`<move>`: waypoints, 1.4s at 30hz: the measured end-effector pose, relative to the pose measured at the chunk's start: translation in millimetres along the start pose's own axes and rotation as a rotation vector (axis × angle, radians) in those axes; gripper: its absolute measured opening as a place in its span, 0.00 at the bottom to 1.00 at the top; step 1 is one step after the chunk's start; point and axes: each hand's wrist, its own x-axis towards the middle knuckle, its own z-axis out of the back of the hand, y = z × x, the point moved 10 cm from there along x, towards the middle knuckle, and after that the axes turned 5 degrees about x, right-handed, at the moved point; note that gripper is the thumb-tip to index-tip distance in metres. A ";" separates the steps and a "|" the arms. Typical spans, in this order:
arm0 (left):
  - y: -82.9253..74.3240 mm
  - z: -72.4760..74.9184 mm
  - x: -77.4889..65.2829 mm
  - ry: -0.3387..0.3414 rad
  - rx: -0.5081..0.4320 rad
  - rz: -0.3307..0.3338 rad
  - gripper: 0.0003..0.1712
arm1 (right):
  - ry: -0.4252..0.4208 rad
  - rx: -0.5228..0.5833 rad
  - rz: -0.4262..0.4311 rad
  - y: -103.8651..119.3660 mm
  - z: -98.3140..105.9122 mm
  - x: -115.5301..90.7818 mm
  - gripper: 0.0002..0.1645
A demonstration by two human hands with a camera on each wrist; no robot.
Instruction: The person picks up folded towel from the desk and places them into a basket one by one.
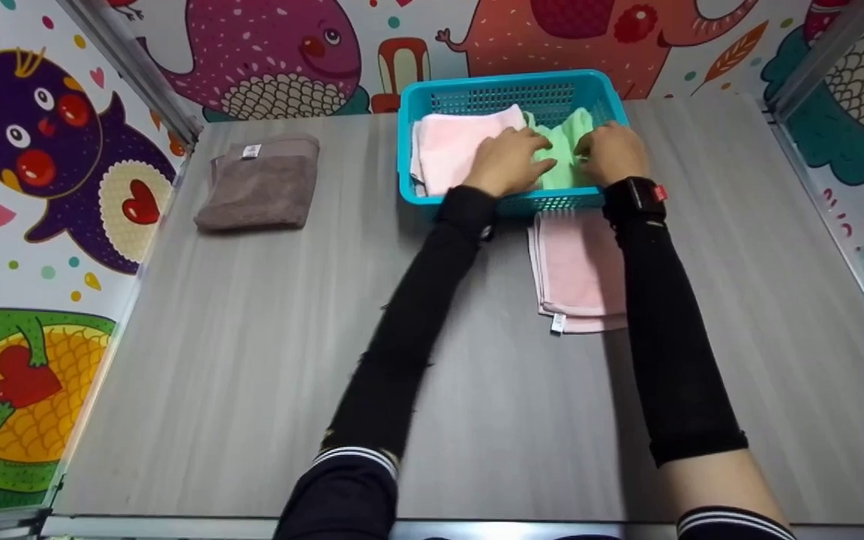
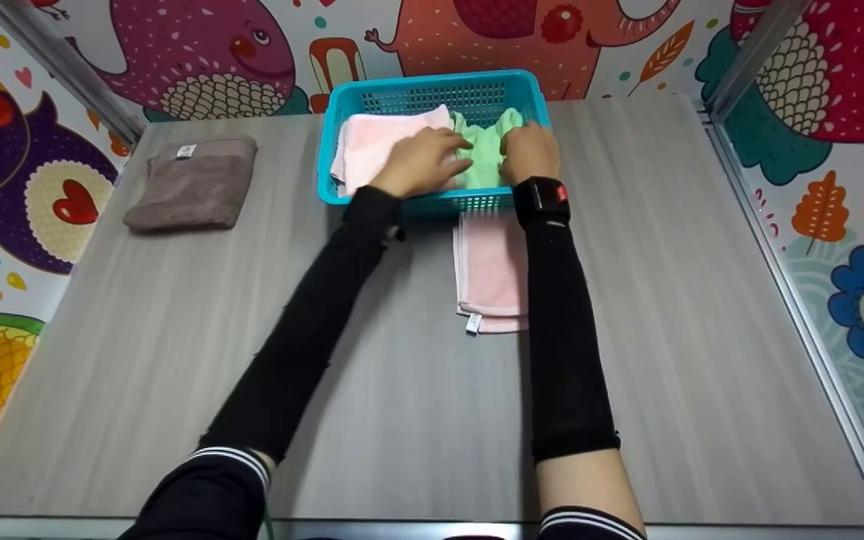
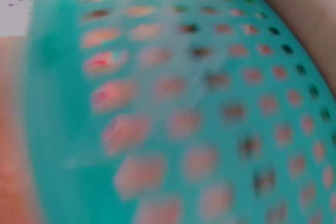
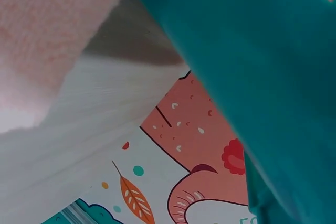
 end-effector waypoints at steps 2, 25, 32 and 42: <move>5.9 12.9 -12.8 -0.070 -0.037 -0.032 0.25 | -0.015 0.025 -0.020 -3.4 3.0 -1.8 0.17; 372.5 6.3 -232.1 -0.237 -0.197 0.721 0.32 | -0.224 -0.010 -0.382 -36.2 23.0 -12.6 0.33; 405.4 -32.2 -252.9 0.044 -0.305 0.710 0.44 | -0.214 -0.014 -0.379 -35.2 23.2 -9.2 0.32; 390.5 -23.2 -263.2 0.184 -0.337 0.631 0.46 | -0.234 -0.001 -0.372 -34.7 24.3 -9.4 0.32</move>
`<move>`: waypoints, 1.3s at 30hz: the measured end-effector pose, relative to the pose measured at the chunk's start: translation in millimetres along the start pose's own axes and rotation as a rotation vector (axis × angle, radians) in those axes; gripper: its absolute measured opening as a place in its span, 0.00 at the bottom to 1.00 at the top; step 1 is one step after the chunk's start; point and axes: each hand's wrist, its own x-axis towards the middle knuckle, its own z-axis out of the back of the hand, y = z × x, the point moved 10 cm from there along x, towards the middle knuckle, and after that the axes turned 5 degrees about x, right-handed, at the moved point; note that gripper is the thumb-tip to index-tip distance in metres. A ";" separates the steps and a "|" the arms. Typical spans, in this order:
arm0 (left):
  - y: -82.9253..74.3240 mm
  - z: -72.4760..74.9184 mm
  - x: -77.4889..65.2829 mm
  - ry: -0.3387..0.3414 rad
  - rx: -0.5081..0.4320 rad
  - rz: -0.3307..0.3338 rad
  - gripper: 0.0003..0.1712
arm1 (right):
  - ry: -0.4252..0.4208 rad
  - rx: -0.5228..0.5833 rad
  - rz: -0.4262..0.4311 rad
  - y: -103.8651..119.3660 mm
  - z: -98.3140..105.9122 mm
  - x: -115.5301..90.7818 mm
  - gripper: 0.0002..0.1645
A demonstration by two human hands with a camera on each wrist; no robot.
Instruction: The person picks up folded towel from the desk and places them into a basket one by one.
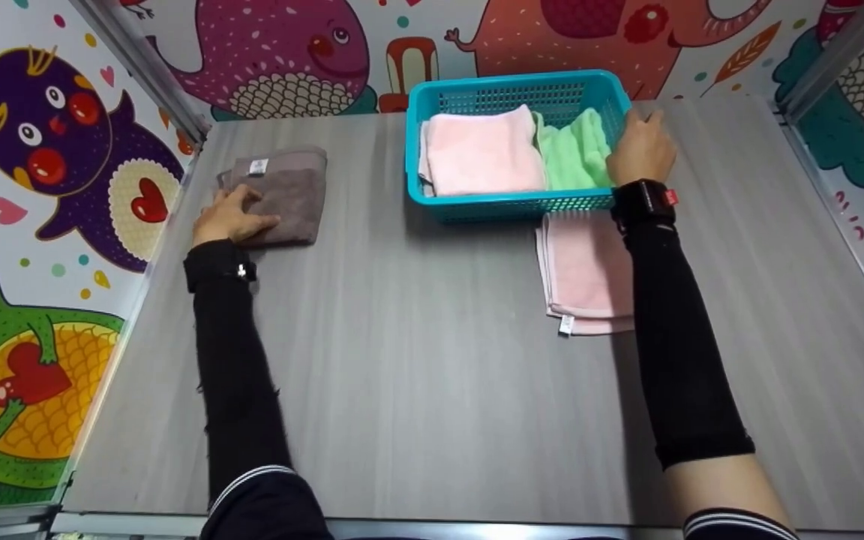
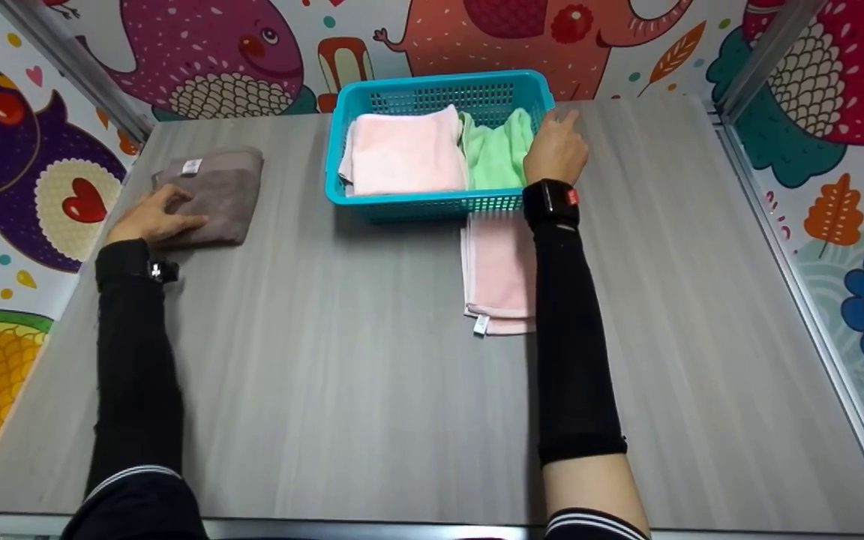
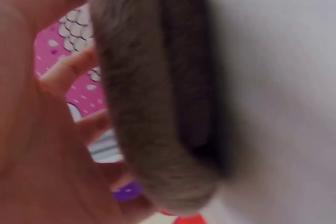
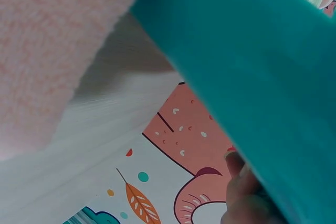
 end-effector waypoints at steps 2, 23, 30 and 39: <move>-3.1 -2.6 -8.5 0.015 0.024 -0.027 0.46 | -0.004 -0.008 -0.003 -0.3 1.0 -0.4 0.31; -26.5 -45.4 -80.9 0.172 0.035 -0.231 0.28 | -0.028 -0.035 0.018 4.8 3.9 -2.5 0.29; -77.4 -65.5 -84.3 0.133 0.091 -0.302 0.26 | -0.017 -0.040 0.004 1.5 2.5 -3.0 0.30; -162.4 -105.6 -92.2 0.100 0.145 -0.407 0.35 | -0.025 -0.042 0.013 1.9 -0.1 -3.7 0.30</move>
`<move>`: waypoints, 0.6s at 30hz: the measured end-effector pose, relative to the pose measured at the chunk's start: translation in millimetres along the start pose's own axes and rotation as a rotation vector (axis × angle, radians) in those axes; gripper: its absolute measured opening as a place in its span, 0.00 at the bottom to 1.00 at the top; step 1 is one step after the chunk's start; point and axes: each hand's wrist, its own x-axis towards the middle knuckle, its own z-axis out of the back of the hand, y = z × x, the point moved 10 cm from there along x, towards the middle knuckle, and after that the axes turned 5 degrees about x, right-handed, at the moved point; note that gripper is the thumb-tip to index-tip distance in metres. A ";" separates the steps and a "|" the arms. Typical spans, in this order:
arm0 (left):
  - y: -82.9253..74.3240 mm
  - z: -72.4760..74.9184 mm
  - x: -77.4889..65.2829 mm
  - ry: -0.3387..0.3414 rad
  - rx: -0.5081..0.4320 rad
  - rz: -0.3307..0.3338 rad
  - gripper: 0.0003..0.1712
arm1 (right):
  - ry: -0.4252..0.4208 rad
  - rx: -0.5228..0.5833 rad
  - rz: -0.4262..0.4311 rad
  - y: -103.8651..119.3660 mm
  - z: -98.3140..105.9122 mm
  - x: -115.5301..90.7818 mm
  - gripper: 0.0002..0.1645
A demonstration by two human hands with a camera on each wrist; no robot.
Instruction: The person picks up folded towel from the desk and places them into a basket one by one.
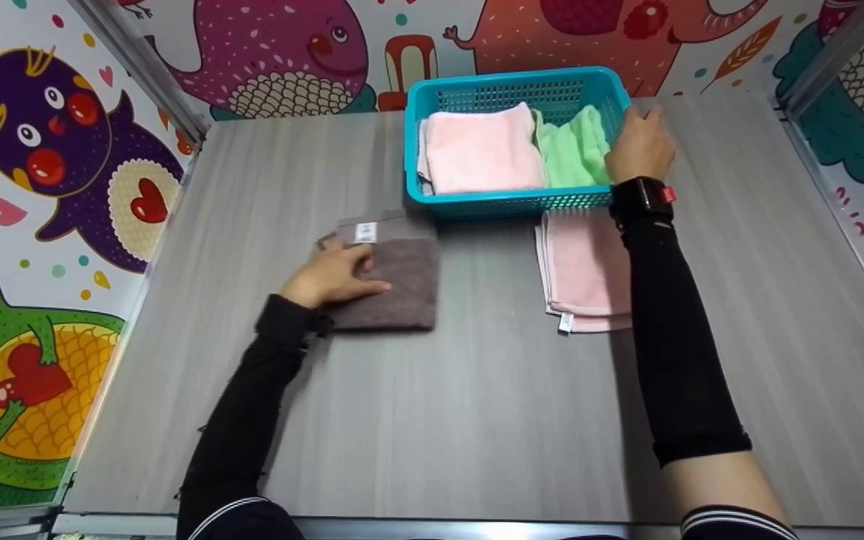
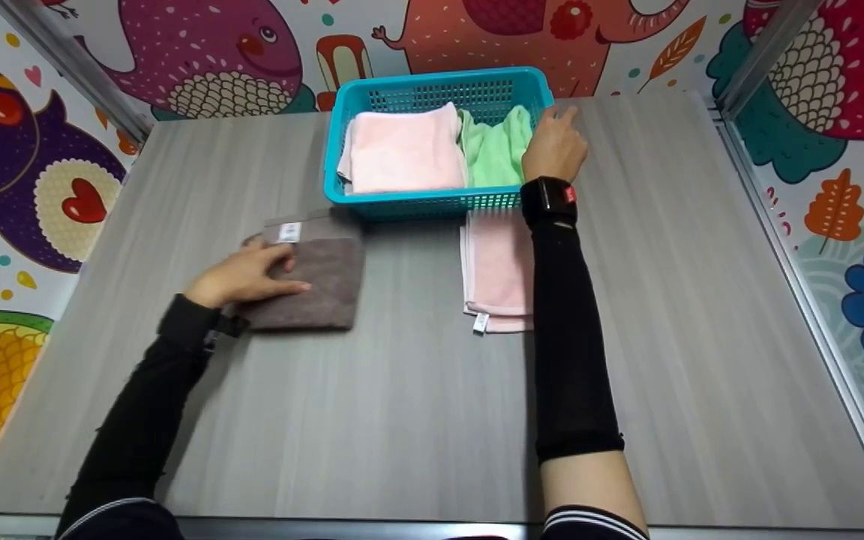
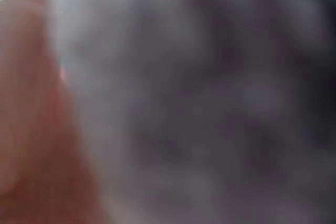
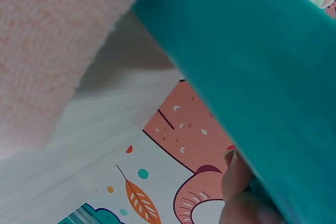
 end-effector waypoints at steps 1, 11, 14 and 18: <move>-8.1 -3.1 2.9 -0.003 0.009 -0.009 0.36 | 0.000 0.000 0.002 0.1 0.0 0.2 0.30; -71.7 -28.5 15.9 0.011 0.046 -0.075 0.49 | 0.022 -0.002 -0.008 -0.8 -2.5 1.9 0.31; -89.5 -33.4 22.0 0.003 0.050 -0.110 0.48 | 0.025 0.005 -0.009 -0.6 -2.1 2.5 0.32; -108.2 -37.5 29.5 -0.024 0.050 -0.148 0.42 | 0.017 0.011 -0.011 -0.9 -1.7 2.6 0.31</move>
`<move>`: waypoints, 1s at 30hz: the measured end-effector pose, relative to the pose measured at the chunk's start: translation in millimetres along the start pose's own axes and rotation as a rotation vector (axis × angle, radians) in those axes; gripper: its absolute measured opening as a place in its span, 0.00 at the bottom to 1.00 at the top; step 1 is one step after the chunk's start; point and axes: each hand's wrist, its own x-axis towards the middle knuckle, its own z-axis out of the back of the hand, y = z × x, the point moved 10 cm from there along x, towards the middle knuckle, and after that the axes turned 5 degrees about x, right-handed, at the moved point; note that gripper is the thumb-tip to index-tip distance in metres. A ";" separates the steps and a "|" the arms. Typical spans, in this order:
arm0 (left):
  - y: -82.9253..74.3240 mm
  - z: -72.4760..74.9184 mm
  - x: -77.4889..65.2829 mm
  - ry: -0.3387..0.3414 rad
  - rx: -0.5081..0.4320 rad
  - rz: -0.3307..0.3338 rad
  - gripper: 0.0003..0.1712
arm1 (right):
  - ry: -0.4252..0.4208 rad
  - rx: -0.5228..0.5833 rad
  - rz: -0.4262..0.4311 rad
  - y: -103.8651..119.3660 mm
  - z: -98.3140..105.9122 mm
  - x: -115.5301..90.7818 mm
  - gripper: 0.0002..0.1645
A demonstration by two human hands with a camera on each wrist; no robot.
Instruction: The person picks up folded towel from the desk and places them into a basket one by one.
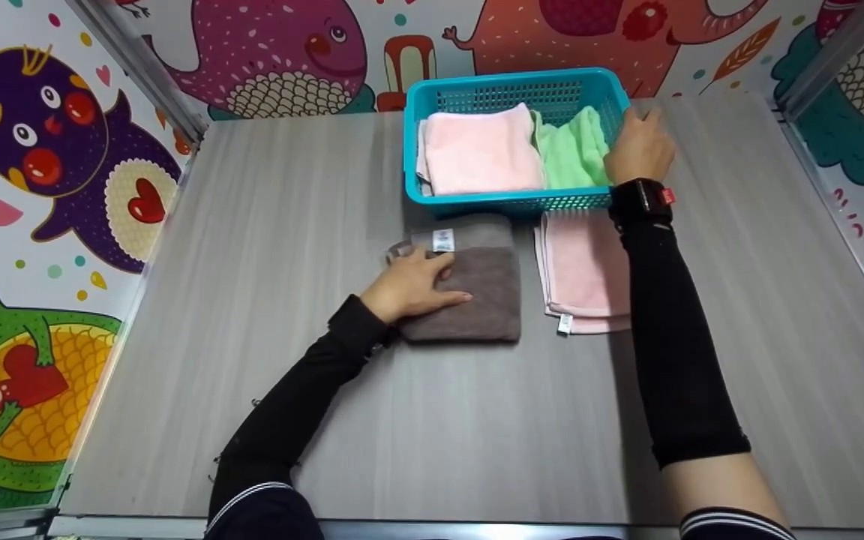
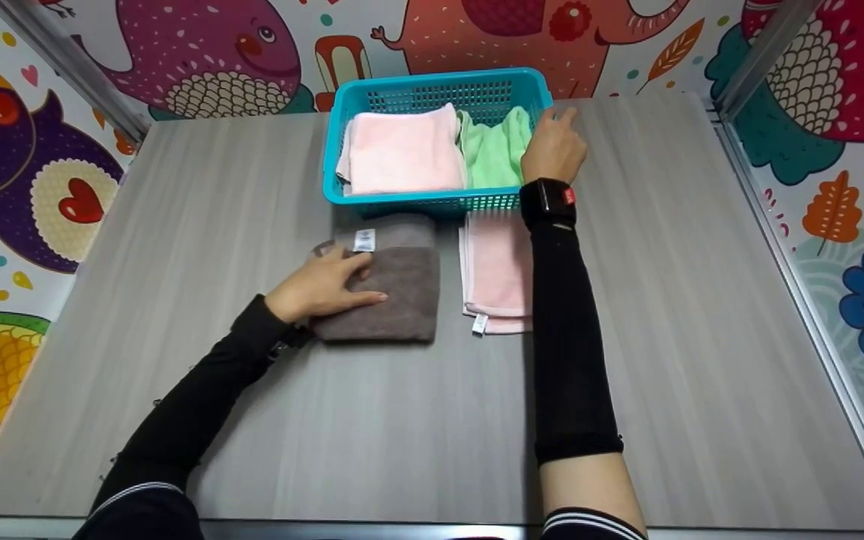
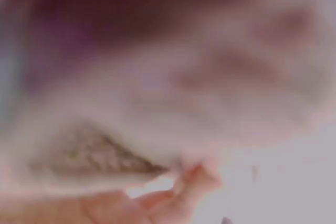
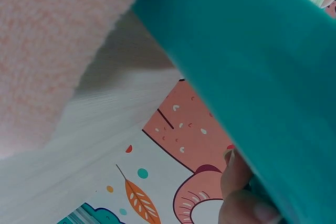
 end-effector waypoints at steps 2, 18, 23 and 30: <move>-5.7 -1.0 2.5 -0.010 0.001 -0.014 0.37 | 0.001 -0.001 -0.003 0.0 -0.8 -0.2 0.32; -1.2 1.6 1.9 0.016 -0.149 -0.113 0.25 | -0.053 0.042 -0.078 -6.3 11.0 -3.9 0.28; 8.0 7.3 -0.1 -0.010 -0.202 -0.041 0.32 | -0.235 0.135 -0.086 -6.0 36.7 -17.4 0.31; 36.8 10.5 -9.2 -0.027 -0.201 0.246 0.69 | -0.401 0.360 0.124 14.8 69.0 -75.1 0.33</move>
